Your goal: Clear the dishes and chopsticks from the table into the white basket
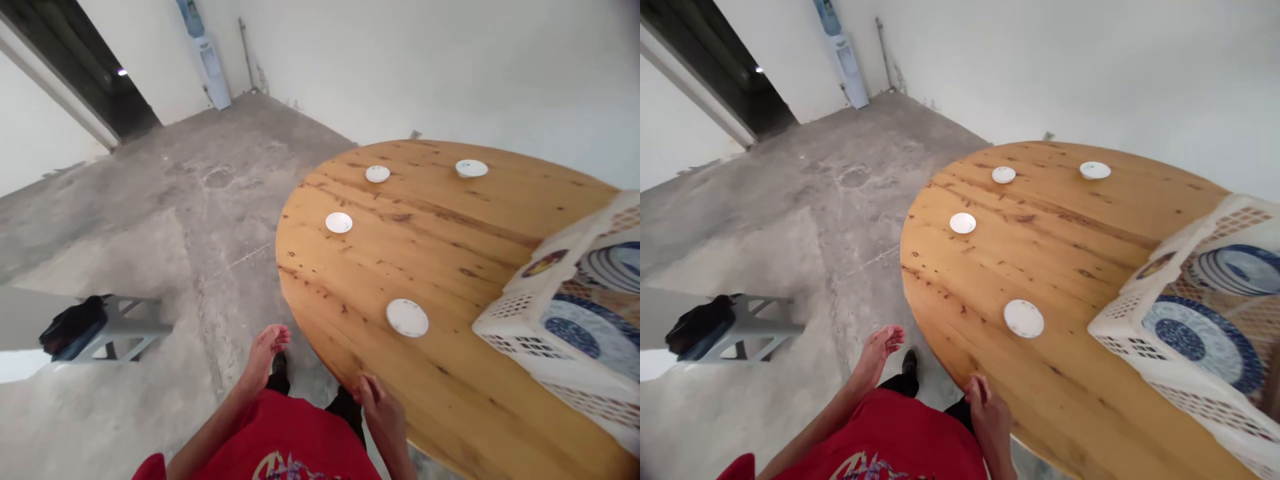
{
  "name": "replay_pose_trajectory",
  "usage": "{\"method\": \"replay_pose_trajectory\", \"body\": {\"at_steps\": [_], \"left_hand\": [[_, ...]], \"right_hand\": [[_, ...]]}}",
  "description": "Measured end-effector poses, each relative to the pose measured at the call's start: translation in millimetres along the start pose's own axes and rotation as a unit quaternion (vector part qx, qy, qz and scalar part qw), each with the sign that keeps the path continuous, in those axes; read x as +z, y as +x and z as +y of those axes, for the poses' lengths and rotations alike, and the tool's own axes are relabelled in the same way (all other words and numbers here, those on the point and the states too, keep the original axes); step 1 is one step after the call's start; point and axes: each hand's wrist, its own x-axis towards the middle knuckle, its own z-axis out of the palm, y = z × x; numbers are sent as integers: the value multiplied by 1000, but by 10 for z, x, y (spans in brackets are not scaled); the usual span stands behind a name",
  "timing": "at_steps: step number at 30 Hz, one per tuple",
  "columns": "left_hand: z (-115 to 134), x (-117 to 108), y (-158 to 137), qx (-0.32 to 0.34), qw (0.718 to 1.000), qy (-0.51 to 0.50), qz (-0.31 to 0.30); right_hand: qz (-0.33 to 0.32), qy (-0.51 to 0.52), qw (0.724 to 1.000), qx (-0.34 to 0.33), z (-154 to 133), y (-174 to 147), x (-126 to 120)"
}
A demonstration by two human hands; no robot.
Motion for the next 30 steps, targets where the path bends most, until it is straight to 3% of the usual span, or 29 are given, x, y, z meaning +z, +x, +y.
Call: {"method": "replay_pose_trajectory", "body": {"at_steps": [2,5,9,15,18,25,30], "left_hand": [[183,-364,132,15,1000,2,21],[456,-792,303,35,998,9,52],[677,-1025,526,49,997,12,56],[731,-853,830,24,999,23,-12],[815,-715,1017,12,996,63,-57],[1378,-308,1672,31,980,154,-120],[1777,-64,2162,34,956,241,-163]], "right_hand": [[26,32,999,12,-249,0,256],[7,82,996,31,-570,-17,629],[-17,121,992,30,-822,-16,983],[30,208,969,129,-937,188,1108],[51,237,960,141,-1022,397,1165],[73,323,925,184,-1379,1107,1469],[117,390,892,197,-1573,1677,1532]]}}
